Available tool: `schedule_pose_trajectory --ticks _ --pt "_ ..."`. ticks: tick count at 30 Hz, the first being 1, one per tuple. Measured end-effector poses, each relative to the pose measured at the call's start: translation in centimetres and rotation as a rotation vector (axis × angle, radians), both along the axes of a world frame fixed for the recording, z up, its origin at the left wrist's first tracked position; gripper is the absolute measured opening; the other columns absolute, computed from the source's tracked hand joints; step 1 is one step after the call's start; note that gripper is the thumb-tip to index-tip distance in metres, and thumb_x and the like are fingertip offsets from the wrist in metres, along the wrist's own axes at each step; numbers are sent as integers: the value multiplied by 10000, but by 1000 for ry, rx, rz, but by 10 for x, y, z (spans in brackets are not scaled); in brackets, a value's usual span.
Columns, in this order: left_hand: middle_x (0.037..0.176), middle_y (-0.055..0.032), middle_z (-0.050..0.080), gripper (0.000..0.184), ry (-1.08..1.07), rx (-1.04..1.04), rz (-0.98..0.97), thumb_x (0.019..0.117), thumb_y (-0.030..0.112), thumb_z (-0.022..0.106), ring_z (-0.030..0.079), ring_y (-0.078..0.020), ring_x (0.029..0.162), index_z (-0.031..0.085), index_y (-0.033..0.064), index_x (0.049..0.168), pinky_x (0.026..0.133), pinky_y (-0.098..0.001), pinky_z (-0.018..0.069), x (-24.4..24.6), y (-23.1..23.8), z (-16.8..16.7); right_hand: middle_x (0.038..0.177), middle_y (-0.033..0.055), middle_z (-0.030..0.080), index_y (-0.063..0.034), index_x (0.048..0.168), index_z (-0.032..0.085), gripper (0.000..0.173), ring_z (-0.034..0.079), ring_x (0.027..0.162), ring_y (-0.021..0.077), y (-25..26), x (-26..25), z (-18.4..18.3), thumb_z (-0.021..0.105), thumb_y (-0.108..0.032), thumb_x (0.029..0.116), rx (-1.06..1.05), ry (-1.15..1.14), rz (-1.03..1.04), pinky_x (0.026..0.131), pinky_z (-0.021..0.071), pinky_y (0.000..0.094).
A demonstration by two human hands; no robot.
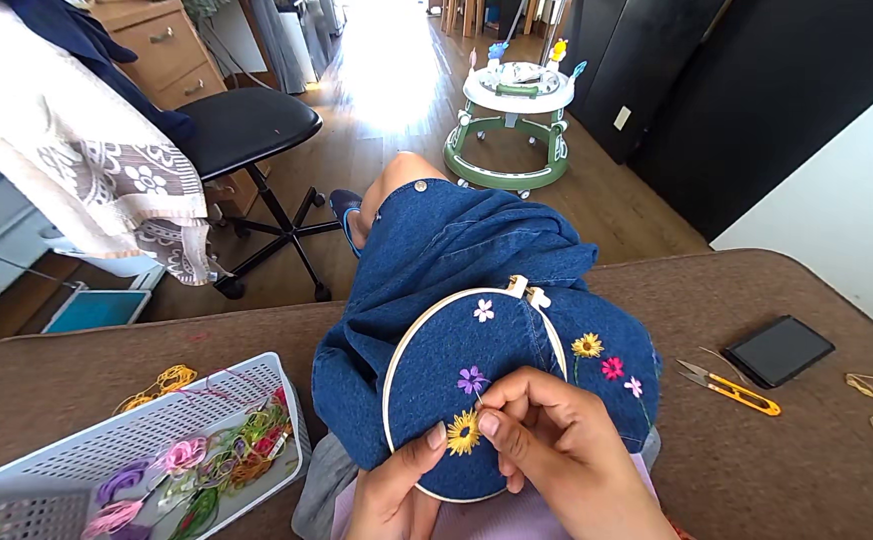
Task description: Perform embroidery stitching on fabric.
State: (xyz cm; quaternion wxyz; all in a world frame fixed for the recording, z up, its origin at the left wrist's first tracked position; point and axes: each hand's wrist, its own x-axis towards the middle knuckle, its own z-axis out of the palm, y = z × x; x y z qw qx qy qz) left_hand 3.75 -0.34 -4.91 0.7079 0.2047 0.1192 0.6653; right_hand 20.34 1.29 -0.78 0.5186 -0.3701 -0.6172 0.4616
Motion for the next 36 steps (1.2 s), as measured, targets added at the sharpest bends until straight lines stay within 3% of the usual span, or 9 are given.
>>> schedule_pose_trajectory --ticks 10,20,36 --pt "1118 -193 741 263 -7 10 6 874 -39 719 724 -280 1077 717 -15 1136 983 -476 573 1 1 -2 756 -30 672 -37 959 682 66 606 575 -4 2 -13 -16 707 -93 934 110 68 -119 486 518 147" --pt "1131 -189 738 259 -7 50 -5 884 -34 712 719 -273 1088 719 -13 1142 993 -471 566 1 1 -5 799 -10 663 -39 960 677 76 595 597 -7 2 -19 -26 704 -109 949 210 79 -186 507 518 136" --pt "1132 -170 742 274 39 62 5 877 -39 716 718 -256 1090 724 6 1148 995 -457 567 1 0 -2 806 -14 653 -45 952 675 94 590 586 -16 3 -22 -26 708 -133 954 213 115 -207 496 519 129"
